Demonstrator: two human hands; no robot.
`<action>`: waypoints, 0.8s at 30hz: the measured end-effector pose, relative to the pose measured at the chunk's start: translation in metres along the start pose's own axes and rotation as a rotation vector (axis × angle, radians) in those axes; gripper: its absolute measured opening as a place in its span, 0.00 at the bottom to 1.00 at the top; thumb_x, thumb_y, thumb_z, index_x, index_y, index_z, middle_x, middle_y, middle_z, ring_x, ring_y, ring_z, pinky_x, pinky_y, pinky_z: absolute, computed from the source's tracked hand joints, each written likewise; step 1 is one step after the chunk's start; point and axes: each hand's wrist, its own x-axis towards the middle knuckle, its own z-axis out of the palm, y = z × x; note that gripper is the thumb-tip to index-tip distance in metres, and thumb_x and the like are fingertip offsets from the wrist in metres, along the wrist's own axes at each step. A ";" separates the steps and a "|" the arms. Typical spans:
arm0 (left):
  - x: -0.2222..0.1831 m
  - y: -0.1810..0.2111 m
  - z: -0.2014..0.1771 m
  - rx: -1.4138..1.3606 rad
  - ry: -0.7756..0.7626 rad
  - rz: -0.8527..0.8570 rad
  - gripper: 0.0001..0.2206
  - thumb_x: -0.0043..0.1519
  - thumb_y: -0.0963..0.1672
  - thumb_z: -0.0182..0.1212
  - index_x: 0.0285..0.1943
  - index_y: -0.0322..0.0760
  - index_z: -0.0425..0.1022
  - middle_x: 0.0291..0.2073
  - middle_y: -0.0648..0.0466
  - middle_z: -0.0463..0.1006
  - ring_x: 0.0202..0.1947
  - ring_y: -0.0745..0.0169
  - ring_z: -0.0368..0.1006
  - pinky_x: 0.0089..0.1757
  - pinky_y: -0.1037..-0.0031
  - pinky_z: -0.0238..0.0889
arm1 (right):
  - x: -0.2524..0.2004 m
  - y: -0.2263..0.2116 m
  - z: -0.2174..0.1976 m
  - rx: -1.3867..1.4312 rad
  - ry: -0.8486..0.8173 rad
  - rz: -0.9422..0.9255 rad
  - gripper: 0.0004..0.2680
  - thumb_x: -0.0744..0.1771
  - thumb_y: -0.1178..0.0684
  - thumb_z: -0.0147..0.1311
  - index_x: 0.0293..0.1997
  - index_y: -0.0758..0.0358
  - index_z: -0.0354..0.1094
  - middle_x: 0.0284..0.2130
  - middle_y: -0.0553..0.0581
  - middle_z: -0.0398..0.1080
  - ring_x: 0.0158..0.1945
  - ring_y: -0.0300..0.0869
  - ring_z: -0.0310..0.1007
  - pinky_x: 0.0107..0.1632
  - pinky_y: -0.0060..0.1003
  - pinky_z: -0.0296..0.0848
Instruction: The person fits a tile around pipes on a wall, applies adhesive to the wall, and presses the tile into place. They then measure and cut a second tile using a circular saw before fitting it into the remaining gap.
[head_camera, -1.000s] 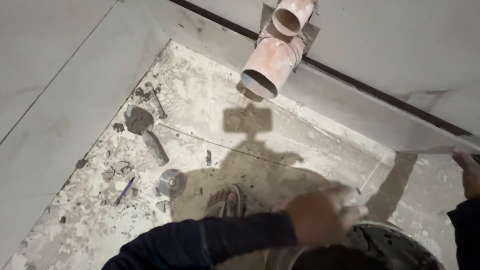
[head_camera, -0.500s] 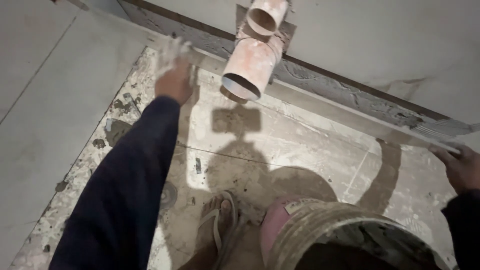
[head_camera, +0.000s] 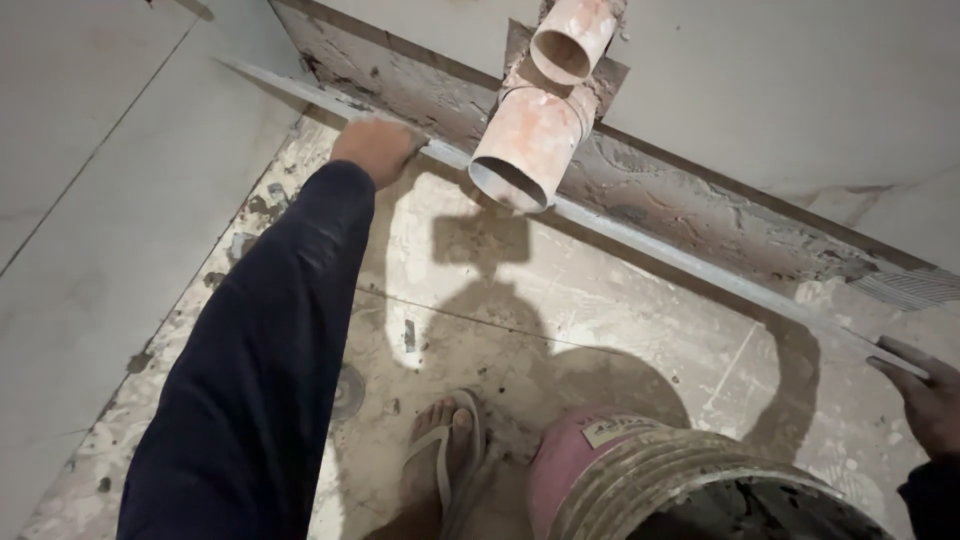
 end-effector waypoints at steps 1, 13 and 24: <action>-0.008 0.003 0.000 -0.042 0.013 -0.007 0.11 0.63 0.43 0.56 0.51 0.48 0.80 0.38 0.47 0.83 0.40 0.43 0.79 0.37 0.54 0.71 | -0.007 -0.011 0.005 -0.041 0.011 0.023 0.09 0.71 0.58 0.55 0.56 0.66 0.75 0.55 0.61 0.75 0.47 0.39 0.75 0.51 0.31 0.73; -0.076 0.042 -0.007 -0.090 0.049 0.009 0.13 0.63 0.51 0.56 0.50 0.49 0.80 0.32 0.48 0.82 0.32 0.45 0.79 0.32 0.55 0.70 | -0.077 -0.045 -0.010 -0.065 0.095 0.243 0.09 0.72 0.56 0.59 0.56 0.71 0.74 0.46 0.66 0.77 0.49 0.46 0.76 0.58 0.41 0.73; -0.136 0.064 -0.046 -0.088 0.004 0.070 0.19 0.62 0.58 0.54 0.44 0.47 0.81 0.28 0.49 0.81 0.30 0.44 0.78 0.29 0.55 0.68 | -0.116 -0.055 -0.068 0.042 0.025 0.663 0.11 0.72 0.56 0.56 0.60 0.69 0.73 0.42 0.72 0.77 0.44 0.58 0.78 0.52 0.53 0.77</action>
